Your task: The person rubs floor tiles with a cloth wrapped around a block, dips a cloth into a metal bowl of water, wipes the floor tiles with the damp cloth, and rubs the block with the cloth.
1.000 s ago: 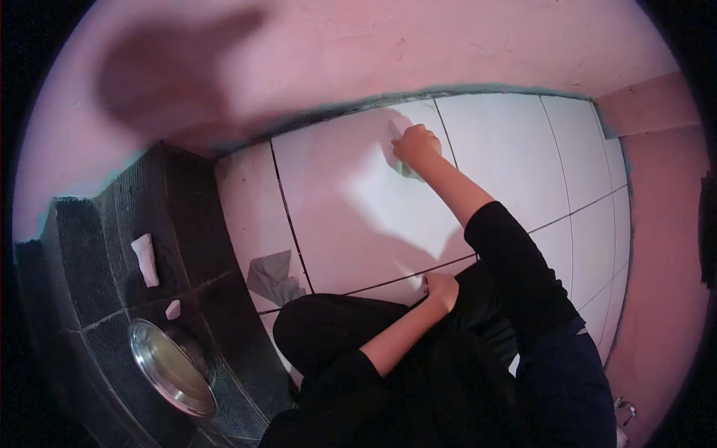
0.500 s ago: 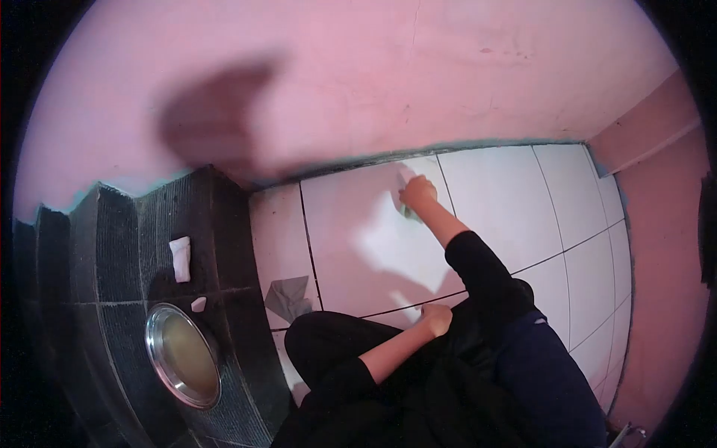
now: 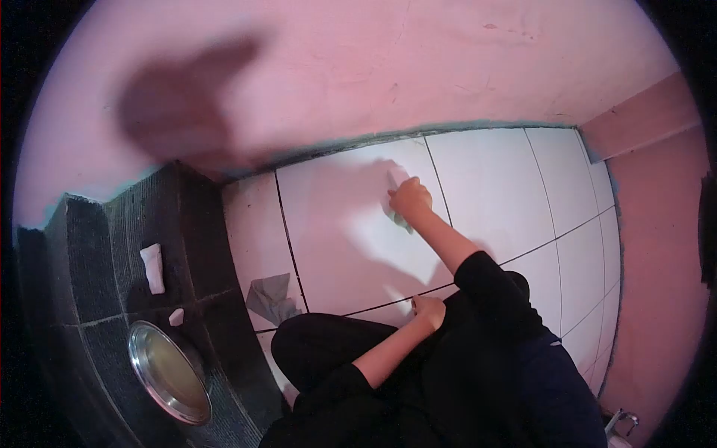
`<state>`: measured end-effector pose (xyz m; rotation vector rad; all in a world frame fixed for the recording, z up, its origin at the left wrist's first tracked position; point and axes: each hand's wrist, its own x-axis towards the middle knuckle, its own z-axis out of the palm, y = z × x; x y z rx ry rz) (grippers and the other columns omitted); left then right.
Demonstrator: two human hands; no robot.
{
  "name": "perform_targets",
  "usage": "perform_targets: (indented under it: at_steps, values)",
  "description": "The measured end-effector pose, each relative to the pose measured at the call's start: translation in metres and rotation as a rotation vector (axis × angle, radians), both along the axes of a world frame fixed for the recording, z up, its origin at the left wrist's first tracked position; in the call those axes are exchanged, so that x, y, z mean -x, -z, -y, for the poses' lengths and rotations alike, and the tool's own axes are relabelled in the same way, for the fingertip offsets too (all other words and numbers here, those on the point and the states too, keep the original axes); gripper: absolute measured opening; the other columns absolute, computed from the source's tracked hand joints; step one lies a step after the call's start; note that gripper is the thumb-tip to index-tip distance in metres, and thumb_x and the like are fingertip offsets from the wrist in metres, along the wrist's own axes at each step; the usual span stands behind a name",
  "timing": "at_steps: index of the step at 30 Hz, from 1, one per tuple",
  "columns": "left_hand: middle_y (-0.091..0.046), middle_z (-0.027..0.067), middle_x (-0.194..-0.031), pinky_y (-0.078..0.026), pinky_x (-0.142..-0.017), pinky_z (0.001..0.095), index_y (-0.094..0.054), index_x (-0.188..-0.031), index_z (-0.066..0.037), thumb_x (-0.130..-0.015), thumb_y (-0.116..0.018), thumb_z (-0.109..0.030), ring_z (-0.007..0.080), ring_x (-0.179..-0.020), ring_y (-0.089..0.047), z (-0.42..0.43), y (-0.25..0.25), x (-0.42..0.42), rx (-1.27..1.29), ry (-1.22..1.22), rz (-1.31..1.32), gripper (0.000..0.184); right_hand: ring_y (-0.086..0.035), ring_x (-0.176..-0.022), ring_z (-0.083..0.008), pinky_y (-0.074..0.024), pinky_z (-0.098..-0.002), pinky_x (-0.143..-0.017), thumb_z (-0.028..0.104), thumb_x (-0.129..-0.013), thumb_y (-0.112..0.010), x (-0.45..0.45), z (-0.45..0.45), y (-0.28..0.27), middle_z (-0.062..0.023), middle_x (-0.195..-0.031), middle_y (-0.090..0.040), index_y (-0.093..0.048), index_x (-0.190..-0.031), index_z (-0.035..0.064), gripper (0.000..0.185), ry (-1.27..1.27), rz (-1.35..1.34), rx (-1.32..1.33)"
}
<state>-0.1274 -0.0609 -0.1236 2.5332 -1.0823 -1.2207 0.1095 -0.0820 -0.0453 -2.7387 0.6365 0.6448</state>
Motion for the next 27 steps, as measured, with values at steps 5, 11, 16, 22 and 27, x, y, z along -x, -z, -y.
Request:
perform_targets:
  at_steps: [5,11,16,22,27]
  values:
    - [-0.066,0.0087,-0.088,-0.042,-0.061,0.047,-0.066,-0.089,-0.008,-0.076,-0.053,-0.014,0.0289,-0.08,-0.063,0.005,-0.004,-0.002,-0.088,0.001,-0.051,0.019,-0.056,-0.102,-0.0274,-0.0479,-0.0341,-0.082,0.042,-0.082,-0.055,-0.052,0.0,0.014,-0.015,-0.111,-0.051,-0.05,-0.109,-0.0042,0.054,-0.027,-0.005,0.061]
    - [-0.066,0.0082,-0.087,-0.041,-0.059,0.0473,-0.065,-0.087,-0.008,-0.076,-0.053,-0.014,0.0273,-0.08,-0.063,-0.003,-0.006,-0.005,0.016,0.025,-0.016,0.018,-0.054,-0.106,-0.0244,-0.0489,-0.0337,-0.083,0.043,-0.079,-0.059,-0.077,-0.004,0.001,-0.0141,-0.116,-0.048,-0.052,-0.111,-0.002,0.055,-0.043,-0.026,0.065]
    - [-0.066,0.0079,-0.083,-0.037,-0.054,0.0448,-0.067,-0.084,-0.009,-0.077,-0.051,-0.013,0.0275,-0.072,-0.062,-0.007,-0.003,-0.004,0.049,0.033,0.116,0.018,-0.055,-0.105,-0.0238,-0.0486,-0.032,-0.083,0.042,-0.079,-0.059,-0.055,-0.004,0.01,-0.0152,-0.114,-0.049,-0.052,-0.11,-0.0041,0.056,-0.118,0.062,0.084]
    - [-0.066,0.0056,-0.087,-0.039,-0.056,0.0444,-0.067,-0.086,-0.01,-0.076,-0.052,-0.013,0.0258,-0.076,-0.062,-0.007,-0.008,-0.003,0.055,-0.008,0.055,0.018,-0.057,-0.101,-0.0262,-0.049,-0.0331,-0.081,0.04,-0.079,-0.06,0.04,0.001,-0.005,-0.0177,-0.109,-0.052,-0.047,-0.108,-0.007,0.057,-0.106,-0.019,0.03]
    - [-0.065,0.0064,-0.088,-0.042,-0.063,0.046,-0.065,-0.086,-0.009,-0.074,-0.051,-0.013,0.026,-0.081,-0.063,-0.007,-0.011,-0.007,0.061,-0.051,-0.035,0.019,-0.058,-0.097,-0.0301,-0.0493,-0.0362,-0.079,0.042,-0.08,-0.057,0.046,-0.002,0.003,-0.0178,-0.101,-0.054,-0.047,-0.101,-0.0089,0.056,0.03,-0.039,-0.014]
